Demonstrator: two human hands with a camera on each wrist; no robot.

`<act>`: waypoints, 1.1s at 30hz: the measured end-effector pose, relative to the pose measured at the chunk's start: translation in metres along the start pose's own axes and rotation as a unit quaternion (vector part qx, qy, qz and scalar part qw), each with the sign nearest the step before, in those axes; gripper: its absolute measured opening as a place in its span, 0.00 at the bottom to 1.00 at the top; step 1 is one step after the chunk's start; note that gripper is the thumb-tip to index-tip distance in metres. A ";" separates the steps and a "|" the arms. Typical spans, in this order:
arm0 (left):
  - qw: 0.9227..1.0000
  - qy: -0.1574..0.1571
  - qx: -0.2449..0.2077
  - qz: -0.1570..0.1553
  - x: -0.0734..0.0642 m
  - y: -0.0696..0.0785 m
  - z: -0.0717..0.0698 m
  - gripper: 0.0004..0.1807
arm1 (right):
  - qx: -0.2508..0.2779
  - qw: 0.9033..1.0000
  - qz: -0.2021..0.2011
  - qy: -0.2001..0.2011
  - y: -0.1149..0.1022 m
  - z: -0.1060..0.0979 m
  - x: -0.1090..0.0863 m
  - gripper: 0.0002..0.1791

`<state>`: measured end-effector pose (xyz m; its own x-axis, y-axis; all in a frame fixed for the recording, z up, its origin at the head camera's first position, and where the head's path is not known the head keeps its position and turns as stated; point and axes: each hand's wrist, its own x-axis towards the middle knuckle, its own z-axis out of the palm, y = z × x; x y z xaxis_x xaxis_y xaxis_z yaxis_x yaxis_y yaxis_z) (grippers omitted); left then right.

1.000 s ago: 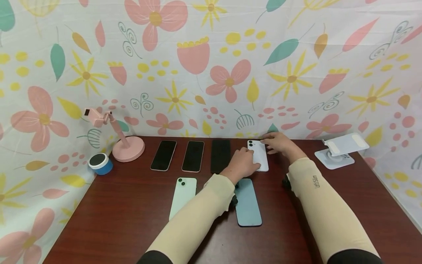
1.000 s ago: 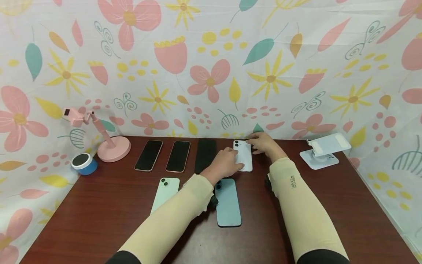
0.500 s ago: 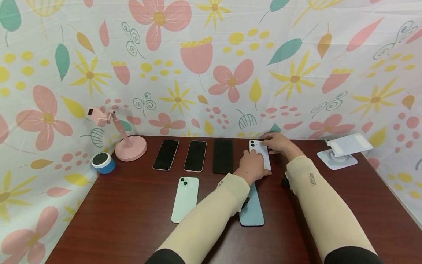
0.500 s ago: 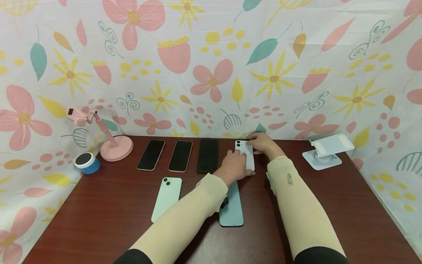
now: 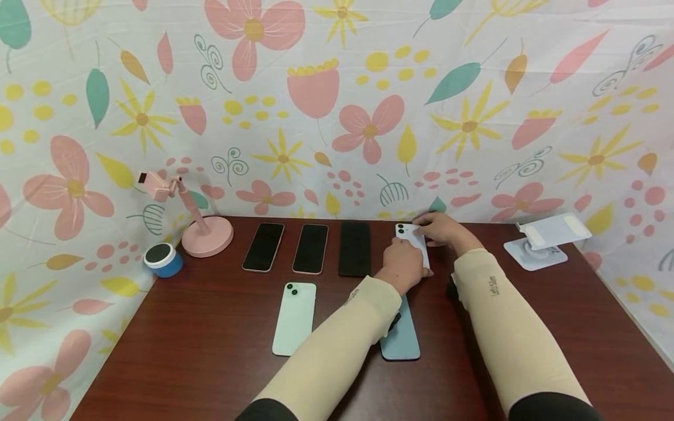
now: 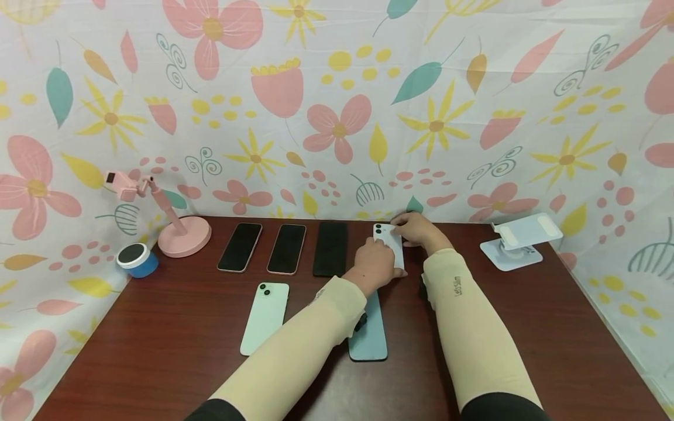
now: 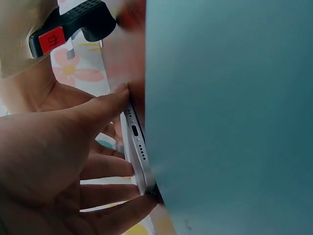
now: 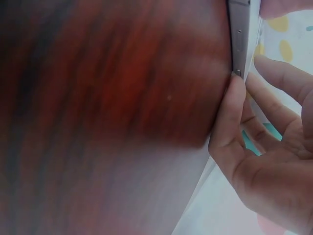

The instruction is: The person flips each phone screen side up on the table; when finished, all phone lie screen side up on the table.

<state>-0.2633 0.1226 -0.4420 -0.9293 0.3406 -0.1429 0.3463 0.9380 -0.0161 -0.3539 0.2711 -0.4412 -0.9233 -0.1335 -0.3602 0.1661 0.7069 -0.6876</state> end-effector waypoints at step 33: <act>0.990 0.000 0.114 0.089 -0.008 0.005 0.000 0.35 | 0.101 0.995 0.002 -0.029 0.009 -0.007 -0.009 0.28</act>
<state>-0.2542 0.1250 -0.4408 -0.8508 0.4993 -0.1638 0.5247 0.8243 -0.2127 -0.3467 0.2834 -0.4403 -0.9021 -0.1742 -0.3949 0.2413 0.5551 -0.7960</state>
